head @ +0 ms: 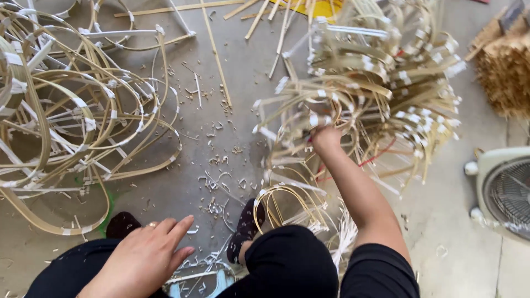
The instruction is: The recorder is assembling and trimming bamboo or wood frame components using handheld shears.
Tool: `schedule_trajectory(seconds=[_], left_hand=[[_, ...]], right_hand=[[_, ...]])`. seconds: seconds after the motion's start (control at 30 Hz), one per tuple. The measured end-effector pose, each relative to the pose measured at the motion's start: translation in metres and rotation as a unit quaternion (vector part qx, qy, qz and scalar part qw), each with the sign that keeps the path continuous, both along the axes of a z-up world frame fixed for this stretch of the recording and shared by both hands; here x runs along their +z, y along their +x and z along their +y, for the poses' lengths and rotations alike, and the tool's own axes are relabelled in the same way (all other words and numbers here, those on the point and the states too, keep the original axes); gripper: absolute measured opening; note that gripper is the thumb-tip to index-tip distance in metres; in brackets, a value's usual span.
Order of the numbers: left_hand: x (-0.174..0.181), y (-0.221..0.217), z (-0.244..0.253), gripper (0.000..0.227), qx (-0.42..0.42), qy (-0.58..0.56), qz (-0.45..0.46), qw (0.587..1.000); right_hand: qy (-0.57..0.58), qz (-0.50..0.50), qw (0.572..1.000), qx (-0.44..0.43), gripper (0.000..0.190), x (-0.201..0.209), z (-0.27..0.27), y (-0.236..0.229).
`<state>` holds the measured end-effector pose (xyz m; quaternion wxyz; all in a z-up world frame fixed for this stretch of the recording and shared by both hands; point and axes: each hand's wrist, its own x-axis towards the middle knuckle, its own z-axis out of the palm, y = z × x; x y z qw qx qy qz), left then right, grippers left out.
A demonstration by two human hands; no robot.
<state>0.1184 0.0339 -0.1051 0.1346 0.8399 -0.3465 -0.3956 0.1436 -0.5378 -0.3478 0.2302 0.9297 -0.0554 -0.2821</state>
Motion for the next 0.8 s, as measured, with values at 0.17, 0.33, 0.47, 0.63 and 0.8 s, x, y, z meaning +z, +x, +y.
schedule_trajectory(seconds=[0.17, 0.33, 0.47, 0.63, 0.8], left_hand=[[0.033, -0.018, -0.006, 0.063, 0.003, -0.065, -0.040, 0.997], [0.044, -0.033, -0.014, 0.062, -0.029, -0.056, -0.041, 0.997], [0.038, -0.043, -0.015, 0.062, -0.035, -0.062, -0.078, 0.994], [0.033, -0.053, -0.002, 0.064, -0.035, -0.034, -0.121, 0.991], [0.011, -0.061, 0.024, 0.062, -0.010, 0.009, -0.164, 0.986]], right_hand=[[0.200, -0.006, 0.980, -0.023, 0.033, 0.103, 0.078, -0.166], [0.200, -0.050, 0.975, -0.086, 0.048, 0.145, 0.106, -0.292], [0.214, -0.142, 0.926, -0.278, 0.085, 0.182, 0.097, -0.334], [0.291, -0.216, 0.812, -0.457, 0.086, 0.126, 0.111, -0.404], [0.404, -0.476, 0.594, -0.508, 0.094, -0.022, 0.211, -0.493]])
